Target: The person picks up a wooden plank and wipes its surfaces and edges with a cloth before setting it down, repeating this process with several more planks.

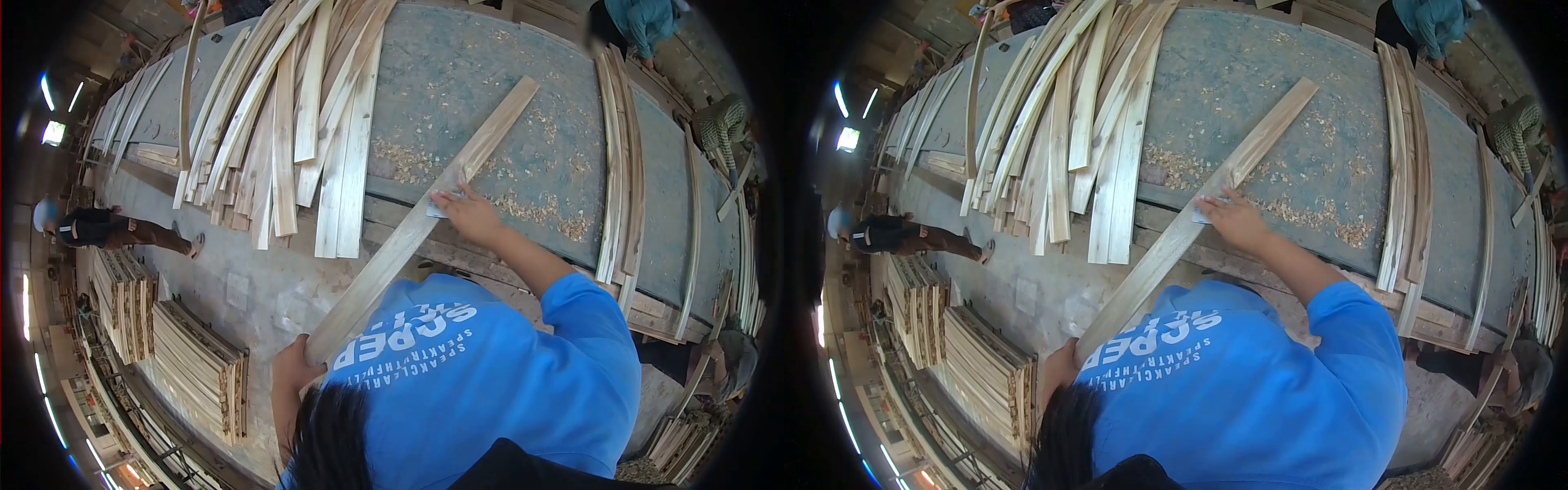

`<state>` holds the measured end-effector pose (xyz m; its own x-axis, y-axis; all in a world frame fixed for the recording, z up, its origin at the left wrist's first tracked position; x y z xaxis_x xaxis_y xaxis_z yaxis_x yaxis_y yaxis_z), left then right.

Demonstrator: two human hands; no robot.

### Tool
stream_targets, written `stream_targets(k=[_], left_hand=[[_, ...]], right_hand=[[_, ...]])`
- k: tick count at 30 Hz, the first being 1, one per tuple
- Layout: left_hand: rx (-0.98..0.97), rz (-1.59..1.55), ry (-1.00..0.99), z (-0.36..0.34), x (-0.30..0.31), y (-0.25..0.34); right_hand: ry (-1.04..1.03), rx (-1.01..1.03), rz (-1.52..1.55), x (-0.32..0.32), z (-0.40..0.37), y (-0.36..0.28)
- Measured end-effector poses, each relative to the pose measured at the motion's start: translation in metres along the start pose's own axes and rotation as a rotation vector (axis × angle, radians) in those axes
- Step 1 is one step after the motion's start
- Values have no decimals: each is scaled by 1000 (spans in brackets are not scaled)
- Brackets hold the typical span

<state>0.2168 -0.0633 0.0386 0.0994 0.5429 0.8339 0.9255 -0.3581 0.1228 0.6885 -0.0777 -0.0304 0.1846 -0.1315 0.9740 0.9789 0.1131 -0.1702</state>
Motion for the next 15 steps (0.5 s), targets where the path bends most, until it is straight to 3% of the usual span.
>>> stream_targets(k=[2, 5, 6, 8, 9, 11, 12, 14, 15], left_hand=[[2, 12, -1, -6, -6, 1], [10, -11, -29, -12, -12, 10], [40, -13, -65, -15, -16, 11], [77, -19, -97, -21, -25, 13], [90, -73, -143, -25, -36, 14], [112, -120, -188, -29, -55, 9], [98, -165, -251, -30, -73, 7], [86, -207, -321, -38, -86, 8], [75, -257, -346, -42, -88, 10]], right_hand=[[-27, 53, 98, -6, -7, 9], [71, -400, -1, -2, -8, 81], [74, -397, -3, 8, -9, 64], [34, -189, 370, 13, -13, -7], [34, -181, 373, 12, -21, -10], [17, 292, 251, 11, -40, -49], [-132, 166, 320, 15, -31, -23], [-166, -228, 368, 23, -25, 53], [-169, -234, 372, 10, -31, 68]])
Point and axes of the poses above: each hand's wrist, its own z-axis towards the middle knuckle, its own x-axis out of the back of the hand, y = z × x, the point moved 9 cm from there along z, towards the middle knuckle, and after that the axes turned 1 degree about z, right-handed, at the moved point
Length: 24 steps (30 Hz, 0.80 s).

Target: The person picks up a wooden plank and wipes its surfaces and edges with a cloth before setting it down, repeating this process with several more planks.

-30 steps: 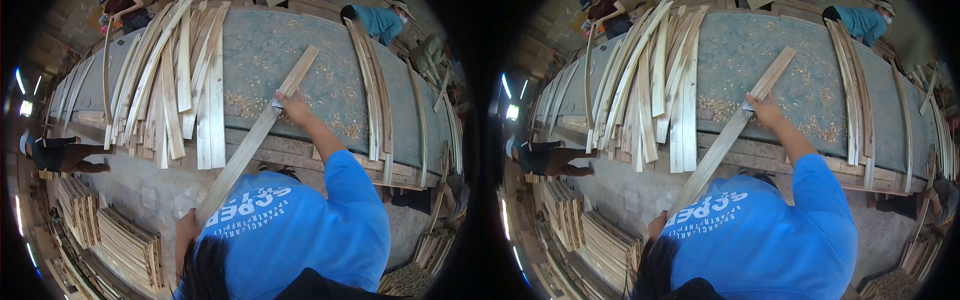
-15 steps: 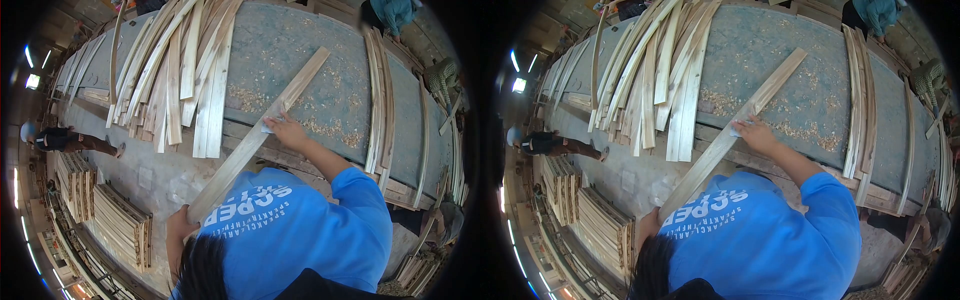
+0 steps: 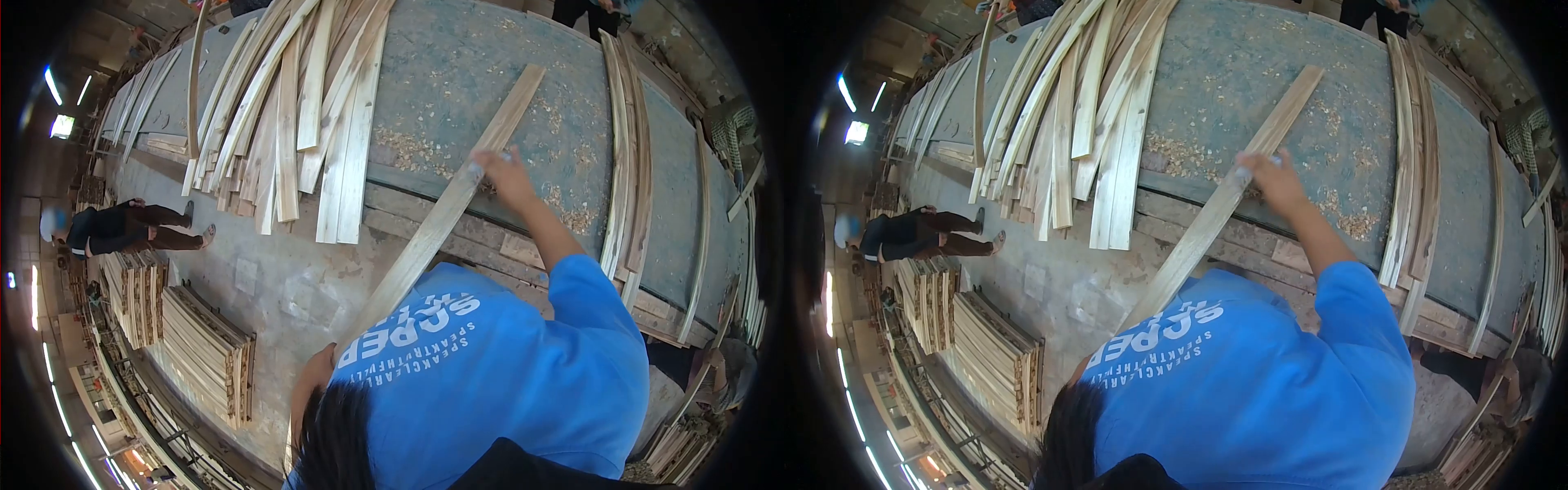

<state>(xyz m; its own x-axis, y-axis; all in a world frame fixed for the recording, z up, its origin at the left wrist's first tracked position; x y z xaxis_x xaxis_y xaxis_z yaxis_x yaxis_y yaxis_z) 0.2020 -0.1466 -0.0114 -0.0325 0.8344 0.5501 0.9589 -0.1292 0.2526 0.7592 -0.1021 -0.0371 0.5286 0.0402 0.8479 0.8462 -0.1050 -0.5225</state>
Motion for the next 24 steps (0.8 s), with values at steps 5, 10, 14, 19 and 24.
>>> stream_targets(k=[5, 10, 14, 19, 24], left_hand=[[-97, -250, -115, -3, -8, 17], [-83, -420, -147, -24, -17, 27], [-54, -496, -122, -34, -38, 55], [-29, -595, -108, -51, -49, 65], [2, -720, -103, -59, -61, 85]], right_hand=[[250, 112, -73, -29, -31, -43], [150, 153, 39, 8, -25, -31], [583, 3, -123, 25, -29, 20], [206, 335, -77, -35, -69, -77], [252, -44, 125, 9, -34, 0]])
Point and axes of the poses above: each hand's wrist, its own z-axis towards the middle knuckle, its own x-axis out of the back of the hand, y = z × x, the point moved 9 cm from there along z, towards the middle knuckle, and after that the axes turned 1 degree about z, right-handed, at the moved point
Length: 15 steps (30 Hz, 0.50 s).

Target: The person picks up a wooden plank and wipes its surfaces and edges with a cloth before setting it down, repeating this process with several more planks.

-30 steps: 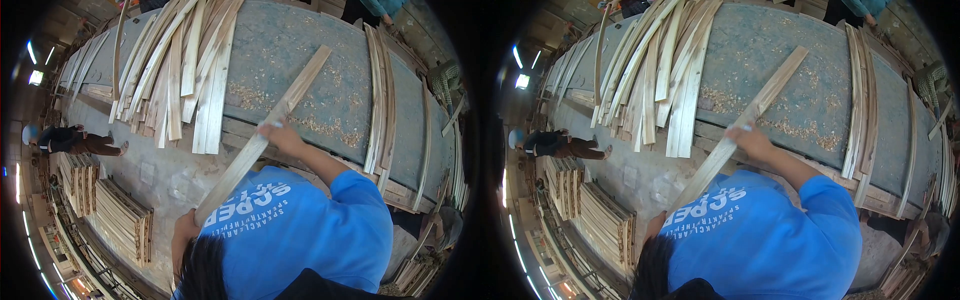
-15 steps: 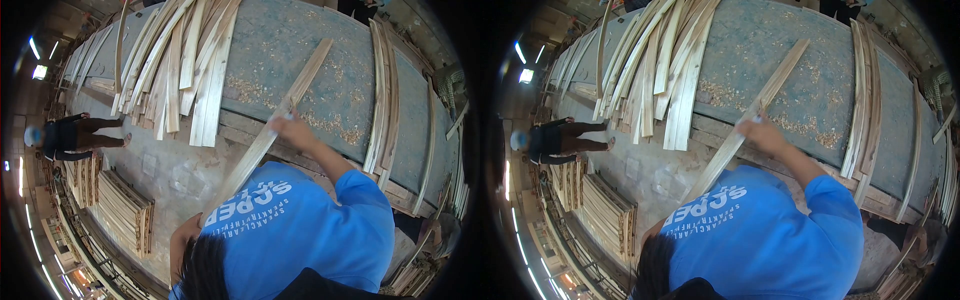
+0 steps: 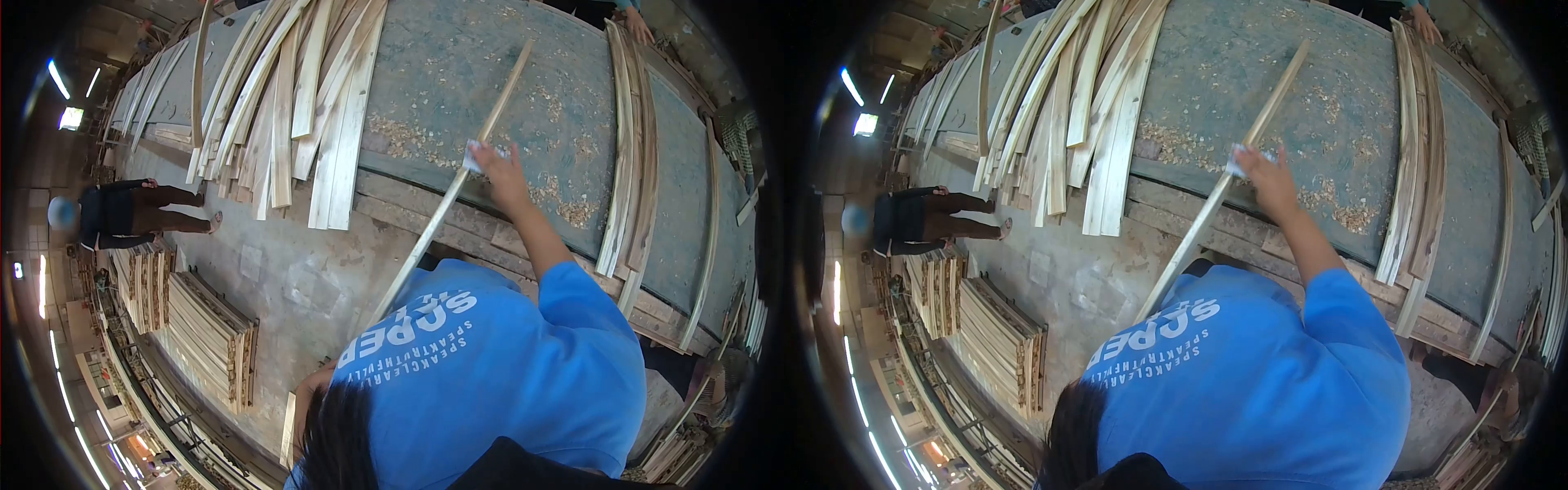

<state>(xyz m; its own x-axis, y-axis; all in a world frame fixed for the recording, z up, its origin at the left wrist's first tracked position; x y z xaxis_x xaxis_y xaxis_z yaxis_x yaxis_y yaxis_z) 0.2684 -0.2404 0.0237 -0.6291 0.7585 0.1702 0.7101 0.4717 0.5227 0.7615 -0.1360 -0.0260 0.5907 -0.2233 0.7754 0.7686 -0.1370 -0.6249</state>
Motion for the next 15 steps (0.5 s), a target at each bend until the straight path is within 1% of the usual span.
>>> stream_targets(k=[2, 3, 4, 6, 7, 8, 10, 11, 12, 13, 14, 15], left_hand=[[-1, -53, 4, -6, -1, -3], [-5, -76, 9, -9, 8, -2], [-11, -101, 15, -12, 14, -2], [-15, -153, 26, -8, 22, 11], [-15, -177, 31, -8, 22, 13], [-15, -204, 34, -11, 21, 12], [-14, -255, 40, -11, 20, 15], [-16, -279, 42, -72, 29, -68], [-22, -302, 45, -14, 18, 18], [-31, -321, 50, -103, 20, -109], [-39, -334, 54, -80, 19, -73], [-41, -347, 57, -16, 21, 31]], right_hand=[[239, 116, -278, 11, 2, -6], [210, 234, -355, -3, -4, -30], [214, 239, -358, -4, -15, -43], [-99, 582, -175, -23, -43, -94], [-141, 508, -206, -22, -30, -83], [-143, 510, -208, -16, -15, -66], [69, 134, -411, 12, 21, -4], [71, 136, -413, 7, 19, -6], [103, 188, -422, 1, 14, -17], [140, 239, -431, -2, 8, -30], [65, 358, -346, -15, -7, -51], [-14, 473, -258, -25, -22, -68]])
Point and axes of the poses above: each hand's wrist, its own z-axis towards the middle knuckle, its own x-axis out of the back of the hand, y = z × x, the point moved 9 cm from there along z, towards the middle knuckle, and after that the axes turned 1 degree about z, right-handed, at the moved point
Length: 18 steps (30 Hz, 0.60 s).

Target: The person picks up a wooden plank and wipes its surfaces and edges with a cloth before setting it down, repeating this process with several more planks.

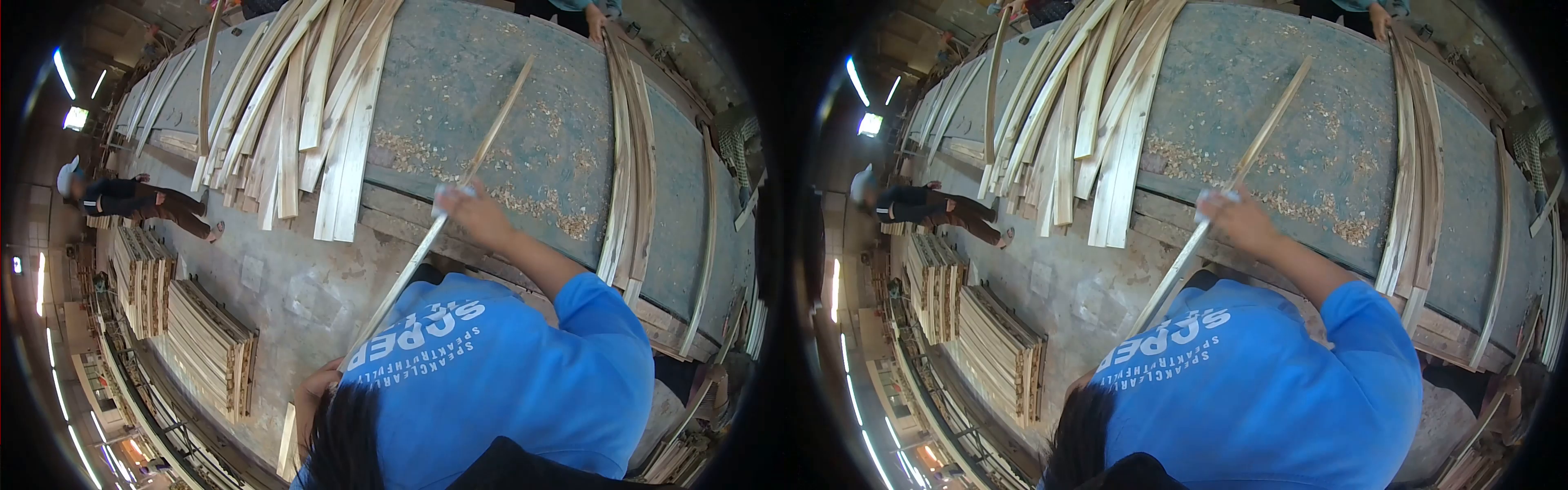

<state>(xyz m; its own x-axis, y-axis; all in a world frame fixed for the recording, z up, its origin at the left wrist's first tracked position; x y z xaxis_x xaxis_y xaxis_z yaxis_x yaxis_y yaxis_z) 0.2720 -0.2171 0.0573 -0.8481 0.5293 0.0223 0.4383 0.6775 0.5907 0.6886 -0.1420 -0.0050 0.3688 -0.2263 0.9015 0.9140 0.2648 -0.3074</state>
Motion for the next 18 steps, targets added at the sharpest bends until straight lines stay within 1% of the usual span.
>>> stream_targets(k=[1, 3, 4, 5, 7, 8, 9, 11, 12, 14, 16, 17, 18], left_hand=[[-5, -14, 3, -7, -7, -9], [-14, -37, 7, -6, -8, 3], [-19, -52, 9, -8, -9, 3], [-23, -69, 12, -8, -9, 6], [-31, -105, 16, -8, -17, 11], [-34, -125, 17, -10, -16, 11], [-40, -144, 17, -15, -14, 9], [-52, -182, 20, -16, -9, 17], [-55, -200, 25, -18, -8, 19], [-51, -240, 38, -17, -13, 31], [-36, -287, 55, -26, -11, 27], [-30, -291, 59, -14, 3, 15], [53, -210, -123, 11, 10, -8]], right_hand=[[10, -5, -3, 4, 0, 4], [-108, 127, 21, 11, 2, 4], [-221, -186, 212, 15, 12, 41], [-212, -188, 210, 13, 15, 54], [64, -317, -145, 30, 11, 88], [-55, -420, 200, 22, 19, 75], [-172, -513, 548, 12, 21, 47], [11, 88, 167, -5, 1, -31], [18, 89, 167, 14, 8, -36], [-267, -234, 570, 19, 15, -18], [-93, -724, 872, 21, 11, 67], [44, -559, 332, 38, 9, 93], [177, -363, -207, 48, 9, 94]])
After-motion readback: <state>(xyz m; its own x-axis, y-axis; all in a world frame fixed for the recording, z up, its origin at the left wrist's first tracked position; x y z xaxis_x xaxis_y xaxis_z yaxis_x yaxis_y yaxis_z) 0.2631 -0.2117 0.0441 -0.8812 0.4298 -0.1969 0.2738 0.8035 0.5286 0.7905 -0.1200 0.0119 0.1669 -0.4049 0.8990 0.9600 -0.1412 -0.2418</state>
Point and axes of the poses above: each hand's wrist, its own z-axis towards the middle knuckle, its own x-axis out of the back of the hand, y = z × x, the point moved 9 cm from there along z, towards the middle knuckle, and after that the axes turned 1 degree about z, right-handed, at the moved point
